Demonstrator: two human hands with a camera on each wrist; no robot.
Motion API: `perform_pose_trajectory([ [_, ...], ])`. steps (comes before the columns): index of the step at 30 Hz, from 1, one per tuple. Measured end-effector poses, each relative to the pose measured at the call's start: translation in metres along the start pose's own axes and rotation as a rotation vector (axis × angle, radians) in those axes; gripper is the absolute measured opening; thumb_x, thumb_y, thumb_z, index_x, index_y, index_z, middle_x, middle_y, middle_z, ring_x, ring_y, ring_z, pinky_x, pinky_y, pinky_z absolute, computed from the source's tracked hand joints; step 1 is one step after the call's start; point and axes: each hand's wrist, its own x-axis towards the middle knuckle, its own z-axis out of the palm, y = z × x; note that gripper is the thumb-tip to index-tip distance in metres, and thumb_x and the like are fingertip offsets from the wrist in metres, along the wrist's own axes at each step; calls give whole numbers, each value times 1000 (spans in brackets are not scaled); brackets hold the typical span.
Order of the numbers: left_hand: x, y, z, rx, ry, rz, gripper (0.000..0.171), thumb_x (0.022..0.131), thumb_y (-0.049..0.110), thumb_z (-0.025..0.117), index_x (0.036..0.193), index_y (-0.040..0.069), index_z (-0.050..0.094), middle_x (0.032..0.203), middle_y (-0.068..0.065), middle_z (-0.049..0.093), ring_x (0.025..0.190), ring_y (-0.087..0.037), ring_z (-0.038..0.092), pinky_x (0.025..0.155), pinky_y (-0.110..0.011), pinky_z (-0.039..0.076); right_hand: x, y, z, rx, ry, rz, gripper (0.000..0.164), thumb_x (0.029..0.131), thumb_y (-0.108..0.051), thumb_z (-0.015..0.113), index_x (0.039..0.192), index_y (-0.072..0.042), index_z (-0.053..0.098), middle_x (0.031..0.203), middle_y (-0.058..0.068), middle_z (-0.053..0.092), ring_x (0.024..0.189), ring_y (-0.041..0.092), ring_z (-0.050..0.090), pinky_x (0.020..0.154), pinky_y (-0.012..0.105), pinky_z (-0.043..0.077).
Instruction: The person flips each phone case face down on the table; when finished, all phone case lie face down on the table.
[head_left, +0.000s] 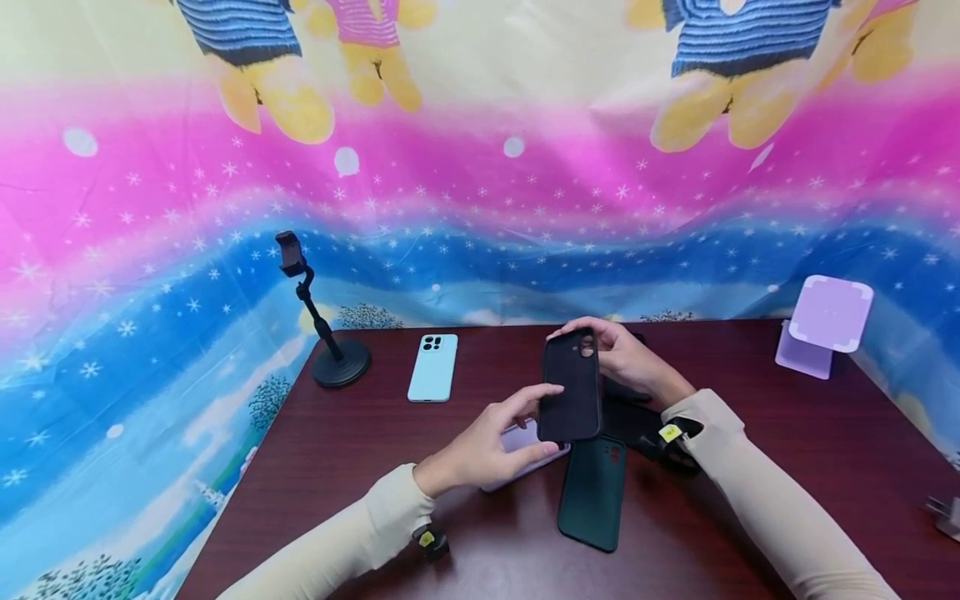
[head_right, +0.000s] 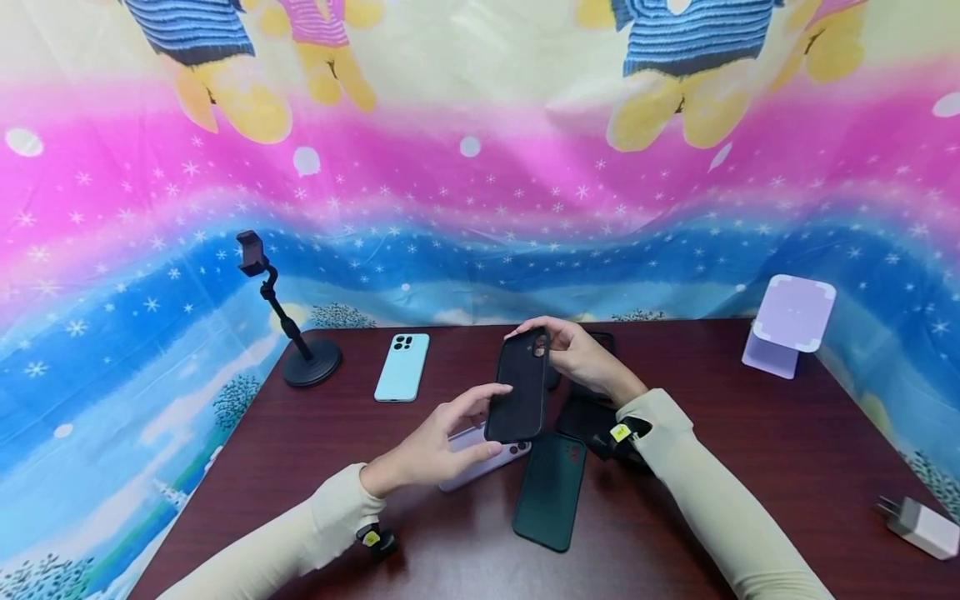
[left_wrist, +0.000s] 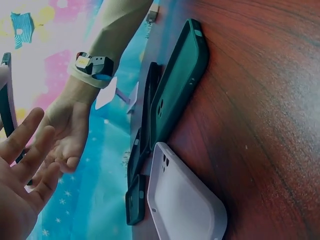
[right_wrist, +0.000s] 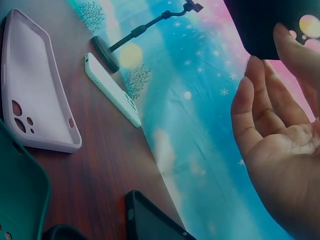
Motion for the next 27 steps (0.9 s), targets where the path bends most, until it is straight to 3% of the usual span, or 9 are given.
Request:
perform_pose_trajectory([
  [5, -2, 2, 1, 63, -29, -5, 82, 102, 21, 64, 165, 19, 12, 128, 0, 73, 117, -7, 66, 93, -27, 51, -1, 0, 0, -44, 10, 6, 33, 108, -5, 50, 137, -12, 62, 131, 0, 65, 113, 13, 69, 92, 30, 59],
  [11, 1, 0, 3, 64, -33, 16, 94, 101, 18, 65, 166, 15, -4, 121, -1, 75, 105, -9, 65, 89, -24, 50, -7, -2, 6, -77, 47, 18, 35, 108, -5, 48, 142, -9, 56, 133, 2, 69, 122, 17, 68, 94, 34, 59],
  [15, 2, -1, 2, 50, -15, 20, 97, 100, 16, 66, 165, 18, -6, 116, -4, 75, 102, -11, 68, 90, -25, 53, -7, -4, 9, -115, 100, 43, 35, 109, -10, 49, 143, -13, 54, 128, 3, 72, 120, 16, 69, 92, 33, 59],
  [21, 1, -3, -1, 75, 77, 3, 105, 92, 20, 78, 166, 25, 4, 110, -1, 73, 98, -10, 68, 87, -28, 58, -2, -2, 9, -145, 112, 36, 39, 108, -7, 51, 146, -14, 56, 117, -1, 74, 94, 13, 72, 82, 32, 60],
  [27, 1, -2, -9, 108, 112, 50, 119, 82, 18, 87, 167, 18, 3, 113, -5, 72, 97, -13, 68, 83, -27, 59, 2, -2, 10, -152, 123, 23, 43, 106, -6, 53, 149, -11, 55, 101, -2, 76, 82, 14, 72, 73, 31, 60],
])
